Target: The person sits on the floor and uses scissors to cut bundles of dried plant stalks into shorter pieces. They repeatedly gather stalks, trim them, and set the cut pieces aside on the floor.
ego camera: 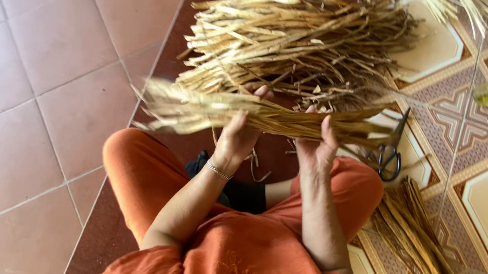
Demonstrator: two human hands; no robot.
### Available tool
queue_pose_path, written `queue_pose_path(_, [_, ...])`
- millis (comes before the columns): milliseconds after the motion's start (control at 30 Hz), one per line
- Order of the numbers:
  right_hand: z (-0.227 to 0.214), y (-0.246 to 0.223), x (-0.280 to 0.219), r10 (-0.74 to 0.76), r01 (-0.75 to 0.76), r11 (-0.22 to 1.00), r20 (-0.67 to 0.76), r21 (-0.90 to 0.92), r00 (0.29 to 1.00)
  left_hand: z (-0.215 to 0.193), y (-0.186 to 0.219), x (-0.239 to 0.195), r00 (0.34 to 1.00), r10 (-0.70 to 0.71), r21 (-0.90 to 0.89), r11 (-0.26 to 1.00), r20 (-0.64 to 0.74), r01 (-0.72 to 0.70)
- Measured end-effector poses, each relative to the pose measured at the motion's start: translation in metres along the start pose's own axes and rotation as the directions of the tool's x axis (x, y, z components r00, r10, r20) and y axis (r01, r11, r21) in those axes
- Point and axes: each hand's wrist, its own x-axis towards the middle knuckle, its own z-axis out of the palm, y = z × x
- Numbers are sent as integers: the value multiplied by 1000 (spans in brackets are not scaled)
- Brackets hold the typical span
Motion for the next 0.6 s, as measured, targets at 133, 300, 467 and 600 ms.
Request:
queue_pose_path(133, [9,28,-3,78,-71,996,-161,45,984,49,43,24,991,131,51,990,-40,-129])
queue_pose_path(300, [25,54,-27,297,-299,954,-59,-37,953,75,66,48,979,201,234,950,44,-205])
queue_pose_path(467, [26,29,-70,434,-136,670,236,-730,870,95,74,64,979,190,324,923,78,-206])
queue_pose_path(600, [47,5,-46,-181,520,-58,521,-852,834,116,80,62,976,169,481,850,139,-216])
